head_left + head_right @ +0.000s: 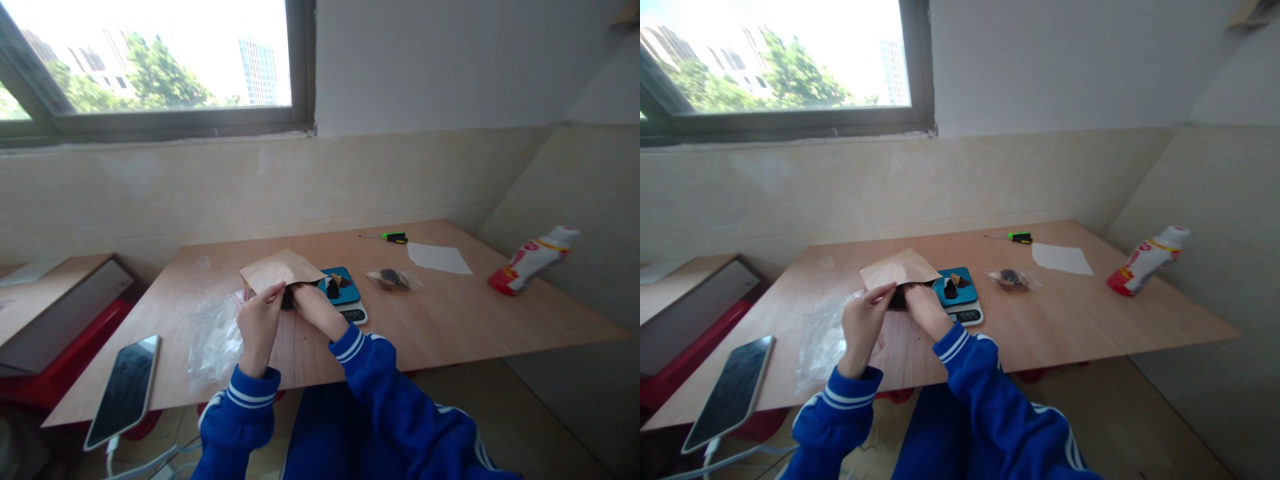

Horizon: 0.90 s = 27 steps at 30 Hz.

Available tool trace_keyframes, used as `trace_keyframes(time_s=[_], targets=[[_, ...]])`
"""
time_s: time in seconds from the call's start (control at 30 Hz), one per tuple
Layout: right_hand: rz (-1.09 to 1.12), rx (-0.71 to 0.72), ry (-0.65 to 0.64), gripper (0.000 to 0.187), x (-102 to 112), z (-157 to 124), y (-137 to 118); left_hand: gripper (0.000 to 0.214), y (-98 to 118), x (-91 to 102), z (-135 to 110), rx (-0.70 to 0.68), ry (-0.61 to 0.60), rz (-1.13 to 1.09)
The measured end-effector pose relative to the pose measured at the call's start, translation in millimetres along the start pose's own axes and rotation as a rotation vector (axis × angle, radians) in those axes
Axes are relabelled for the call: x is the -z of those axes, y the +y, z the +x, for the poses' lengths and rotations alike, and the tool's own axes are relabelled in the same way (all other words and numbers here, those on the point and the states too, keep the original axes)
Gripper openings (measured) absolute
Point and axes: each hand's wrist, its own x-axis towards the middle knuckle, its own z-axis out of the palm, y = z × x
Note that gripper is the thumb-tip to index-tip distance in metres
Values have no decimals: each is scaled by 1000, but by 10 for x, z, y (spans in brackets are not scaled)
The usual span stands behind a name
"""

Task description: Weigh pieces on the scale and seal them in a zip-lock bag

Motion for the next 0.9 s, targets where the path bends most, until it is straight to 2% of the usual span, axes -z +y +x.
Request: trace_keyframes(time_s=[0.4,0.7,0.8,0.9], targets=[[-67,-56,5,35,-41,-60,-27,24,-41,-46,-16,36,-7,-97],[-52,-69,10,30,-33,-225,-229,23,-90,-18,-77,69,1,-121],[56,-39,59,30,77,-350,-260,23,-94,16,-54,87,-4,-118],[320,33,92,22,346,-494,-222,24,-105,60,-12,118,-4,-96]])
